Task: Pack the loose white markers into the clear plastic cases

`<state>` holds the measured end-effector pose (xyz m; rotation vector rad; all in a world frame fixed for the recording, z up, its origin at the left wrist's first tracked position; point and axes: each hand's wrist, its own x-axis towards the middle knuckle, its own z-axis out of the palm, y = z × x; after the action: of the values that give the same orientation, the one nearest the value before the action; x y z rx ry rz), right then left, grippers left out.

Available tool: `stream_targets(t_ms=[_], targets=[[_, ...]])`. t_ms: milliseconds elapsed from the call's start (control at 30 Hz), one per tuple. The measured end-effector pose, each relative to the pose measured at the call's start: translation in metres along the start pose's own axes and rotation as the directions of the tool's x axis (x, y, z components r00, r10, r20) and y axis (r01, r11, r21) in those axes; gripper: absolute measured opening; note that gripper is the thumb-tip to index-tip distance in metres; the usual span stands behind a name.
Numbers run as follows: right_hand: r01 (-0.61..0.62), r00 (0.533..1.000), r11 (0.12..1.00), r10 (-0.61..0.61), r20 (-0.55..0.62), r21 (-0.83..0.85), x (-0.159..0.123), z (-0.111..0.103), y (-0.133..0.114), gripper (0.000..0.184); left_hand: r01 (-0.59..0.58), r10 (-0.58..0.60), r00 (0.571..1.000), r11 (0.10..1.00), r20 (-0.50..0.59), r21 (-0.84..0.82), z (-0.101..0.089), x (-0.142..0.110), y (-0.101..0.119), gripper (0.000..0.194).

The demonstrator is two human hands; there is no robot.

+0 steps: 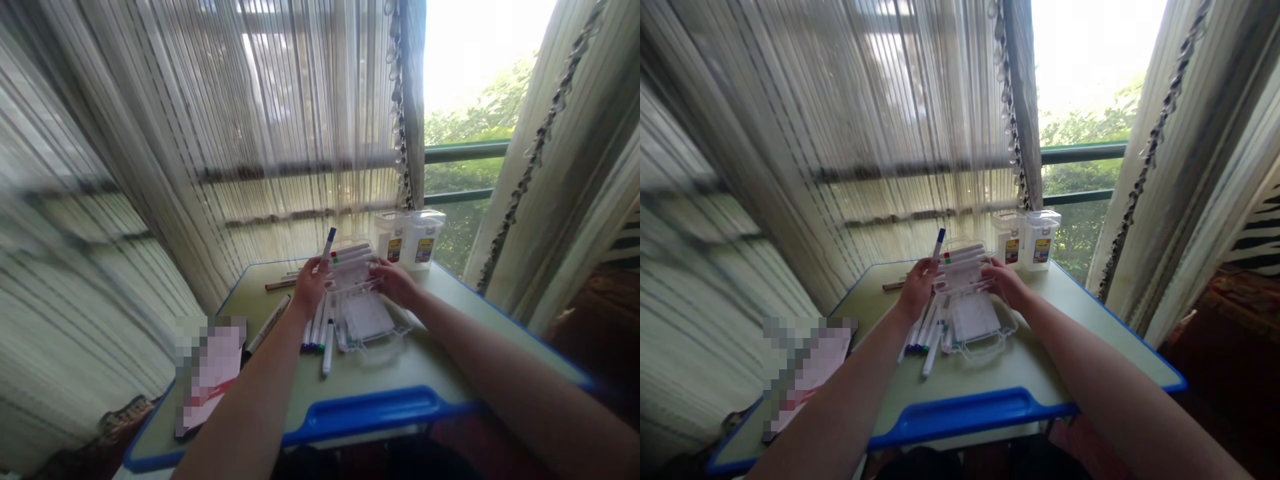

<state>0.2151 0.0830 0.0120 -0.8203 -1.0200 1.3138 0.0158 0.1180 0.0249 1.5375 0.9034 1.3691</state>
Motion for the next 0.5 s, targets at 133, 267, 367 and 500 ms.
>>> stream_targets(t_ms=[133,267,367,500], targets=[[-0.042,0.999,0.999,0.043,0.020,-0.030,-0.001,0.004,0.006,0.025,0.112,-0.096,0.991,0.974,0.088,-0.198,0.000,-0.003,0.008,0.040],[-0.087,0.996,0.990,0.087,0.000,-0.108,0.000,0.007,0.008,0.020,0.207,-0.174,0.973,0.948,0.153,-0.242,-0.004,-0.004,0.016,0.037],[-0.069,0.998,0.978,0.068,-0.014,-0.198,-0.001,0.006,0.007,0.019,0.272,-0.227,0.958,0.912,0.175,-0.308,-0.007,-0.003,0.017,0.032],[0.061,0.997,0.903,-0.074,-0.015,-0.425,-0.001,0.003,0.006,0.024,0.347,-0.286,0.936,0.844,0.203,-0.410,-0.006,-0.001,0.015,0.026]])
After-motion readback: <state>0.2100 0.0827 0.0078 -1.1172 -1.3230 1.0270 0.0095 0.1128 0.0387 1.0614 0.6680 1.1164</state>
